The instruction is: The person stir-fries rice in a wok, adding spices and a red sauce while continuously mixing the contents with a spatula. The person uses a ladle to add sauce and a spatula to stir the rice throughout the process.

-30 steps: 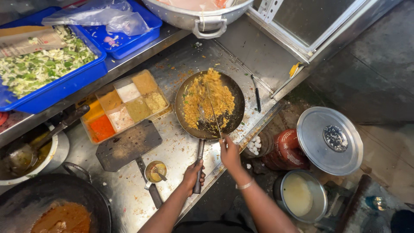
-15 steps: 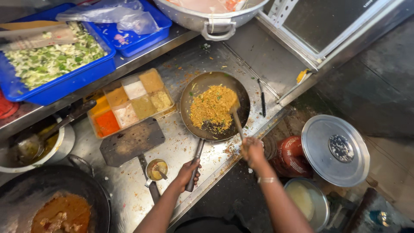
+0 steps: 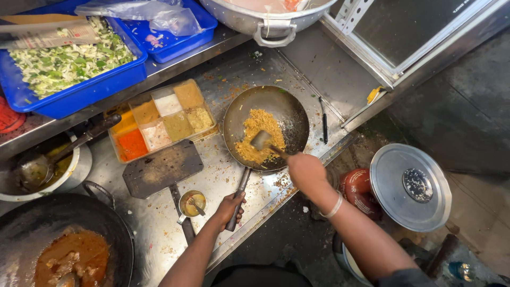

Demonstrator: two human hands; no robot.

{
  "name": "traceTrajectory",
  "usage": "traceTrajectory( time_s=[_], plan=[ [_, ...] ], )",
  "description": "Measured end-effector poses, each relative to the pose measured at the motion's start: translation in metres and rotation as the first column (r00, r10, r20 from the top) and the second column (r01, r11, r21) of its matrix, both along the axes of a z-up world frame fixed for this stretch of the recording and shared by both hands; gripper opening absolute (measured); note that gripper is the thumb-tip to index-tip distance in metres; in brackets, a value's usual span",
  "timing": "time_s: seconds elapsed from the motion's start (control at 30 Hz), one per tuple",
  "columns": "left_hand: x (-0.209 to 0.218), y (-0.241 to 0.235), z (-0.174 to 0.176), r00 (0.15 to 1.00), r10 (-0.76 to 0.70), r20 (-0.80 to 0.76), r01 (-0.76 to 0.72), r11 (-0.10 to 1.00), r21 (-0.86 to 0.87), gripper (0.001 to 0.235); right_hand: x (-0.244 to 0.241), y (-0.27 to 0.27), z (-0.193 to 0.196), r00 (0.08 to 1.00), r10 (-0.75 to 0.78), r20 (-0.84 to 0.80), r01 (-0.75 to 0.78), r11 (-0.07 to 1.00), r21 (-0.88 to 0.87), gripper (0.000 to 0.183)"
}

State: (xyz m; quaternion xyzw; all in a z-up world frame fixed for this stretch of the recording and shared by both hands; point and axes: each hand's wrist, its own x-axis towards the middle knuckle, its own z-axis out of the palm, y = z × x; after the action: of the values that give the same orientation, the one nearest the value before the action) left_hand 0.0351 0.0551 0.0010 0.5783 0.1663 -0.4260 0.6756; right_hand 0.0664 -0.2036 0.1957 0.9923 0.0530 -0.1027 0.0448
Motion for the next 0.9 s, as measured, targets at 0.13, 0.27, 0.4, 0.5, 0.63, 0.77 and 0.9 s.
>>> traceTrajectory(
  time_s=[0.13, 0.27, 0.4, 0.5, 0.63, 0.77, 0.9],
  plan=[
    [0.000, -0.002, 0.002, 1.000, 0.002, -0.007, -0.002, 1.000, 0.002, 0.047, -0.023, 0.007, 0.036, 0.986, -0.167, 0.002, 0.167, 0.986, -0.012, 0.013],
    [0.000, -0.007, 0.009, 1.000, -0.010, -0.007, 0.010, 1.000, 0.008, 0.047, -0.007, 0.029, 0.020, 0.961, -0.254, -0.113, 0.268, 0.953, 0.138, 0.020],
    [-0.004, -0.007, 0.011, 1.000, -0.008, -0.015, 0.008, 1.000, 0.010, 0.048, -0.006, 0.035, -0.016, 0.959, -0.272, 0.084, 0.242, 0.935, 0.258, 0.027],
    [-0.005, -0.007, 0.009, 1.000, -0.002, -0.024, 0.002, 1.000, -0.001, 0.048, -0.012, 0.031, -0.032, 0.963, -0.268, -0.031, 0.268, 0.936, 0.229, 0.027],
    [-0.002, -0.012, 0.002, 1.000, 0.009, -0.006, -0.010, 0.999, -0.031, 0.047, -0.008, 0.031, -0.043, 0.981, -0.163, -0.103, 0.186, 0.941, 0.283, 0.026],
    [-0.005, -0.012, -0.004, 1.000, 0.024, -0.012, -0.025, 0.999, -0.021, 0.047, -0.011, 0.042, -0.055, 0.941, -0.277, 0.197, 0.165, 0.880, 0.446, 0.037],
    [-0.005, -0.010, -0.005, 1.000, 0.015, -0.014, -0.015, 1.000, -0.010, 0.048, -0.017, 0.041, -0.058, 0.963, -0.266, 0.048, 0.249, 0.941, 0.231, 0.029]
  ],
)
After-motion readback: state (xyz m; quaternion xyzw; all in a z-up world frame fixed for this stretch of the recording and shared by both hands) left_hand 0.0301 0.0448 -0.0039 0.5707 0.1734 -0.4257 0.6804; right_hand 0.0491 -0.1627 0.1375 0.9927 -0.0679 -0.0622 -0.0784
